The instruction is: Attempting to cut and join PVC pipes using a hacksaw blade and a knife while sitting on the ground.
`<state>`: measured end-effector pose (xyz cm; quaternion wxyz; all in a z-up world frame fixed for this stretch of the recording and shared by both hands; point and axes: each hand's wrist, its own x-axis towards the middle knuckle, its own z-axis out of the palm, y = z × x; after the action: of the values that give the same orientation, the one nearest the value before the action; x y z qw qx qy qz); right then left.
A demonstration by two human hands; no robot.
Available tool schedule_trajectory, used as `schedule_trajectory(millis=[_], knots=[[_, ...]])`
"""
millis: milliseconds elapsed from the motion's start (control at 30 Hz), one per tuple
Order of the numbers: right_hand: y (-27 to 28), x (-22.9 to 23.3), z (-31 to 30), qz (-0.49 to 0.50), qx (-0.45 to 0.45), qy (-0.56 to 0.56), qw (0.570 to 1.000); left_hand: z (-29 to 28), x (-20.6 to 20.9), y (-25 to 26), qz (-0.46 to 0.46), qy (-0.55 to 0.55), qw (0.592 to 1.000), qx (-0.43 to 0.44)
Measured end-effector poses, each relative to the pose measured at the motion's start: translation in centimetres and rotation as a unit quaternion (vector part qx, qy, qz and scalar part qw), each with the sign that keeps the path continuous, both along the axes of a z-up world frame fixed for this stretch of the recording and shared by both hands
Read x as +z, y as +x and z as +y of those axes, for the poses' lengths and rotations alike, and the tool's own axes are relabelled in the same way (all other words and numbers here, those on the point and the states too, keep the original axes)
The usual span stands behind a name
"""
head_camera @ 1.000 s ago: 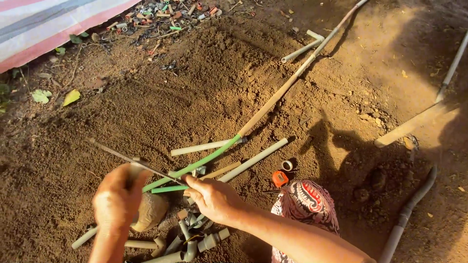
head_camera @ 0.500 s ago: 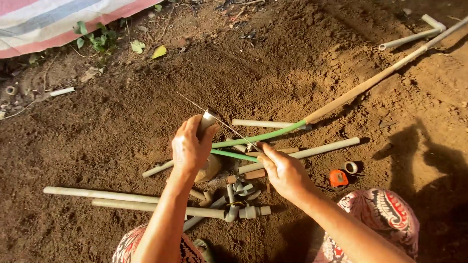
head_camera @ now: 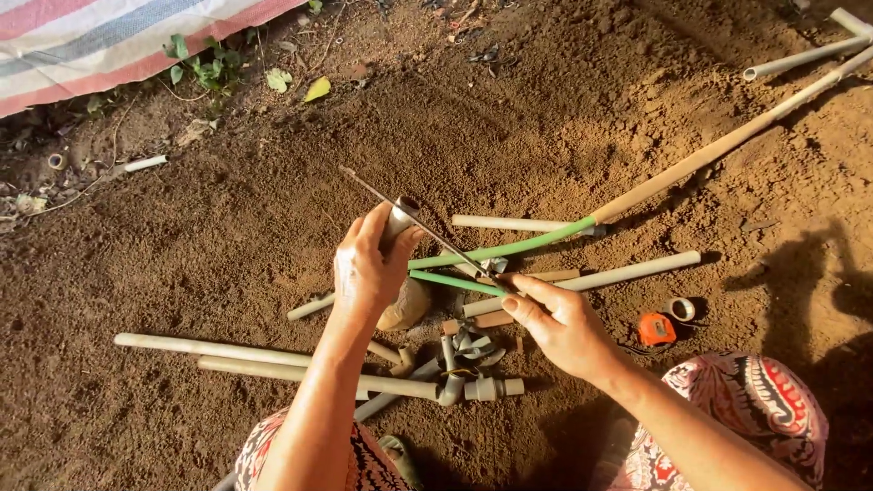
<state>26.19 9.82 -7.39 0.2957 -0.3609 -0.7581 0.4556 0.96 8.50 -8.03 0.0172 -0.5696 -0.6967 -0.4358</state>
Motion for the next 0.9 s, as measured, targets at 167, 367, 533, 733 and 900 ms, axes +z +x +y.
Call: schedule_trajectory(millis=[167, 367, 533, 733, 900], knots=[[0.3, -0.2, 0.1, -0.022, 0.005, -0.065, 0.998, 0.2, 0.0, 0.0, -0.002, -0.013, 1.0, -0.012], [0.8, -0.3, 0.4, 0.084, 0.032, -0.2, 0.976, -0.3, 1.2, 0.4, -0.09, -0.061, 0.993, -0.045], [1.0, 0.1, -0.2, 0.014, 0.01, -0.014, 1.0, -0.2, 1.4, 0.5, -0.087, -0.103, 0.989, -0.058], [0.7, 0.8, -0.5, -0.02, -0.021, 0.09, 0.996, 0.2, 0.4, 0.8, -0.129, -0.116, 0.981, -0.083], [0.6, 0.5, -0.5, -0.043, -0.022, 0.074, 0.996, 0.5, 0.6, 0.4, -0.131, -0.116, 0.982, -0.067]])
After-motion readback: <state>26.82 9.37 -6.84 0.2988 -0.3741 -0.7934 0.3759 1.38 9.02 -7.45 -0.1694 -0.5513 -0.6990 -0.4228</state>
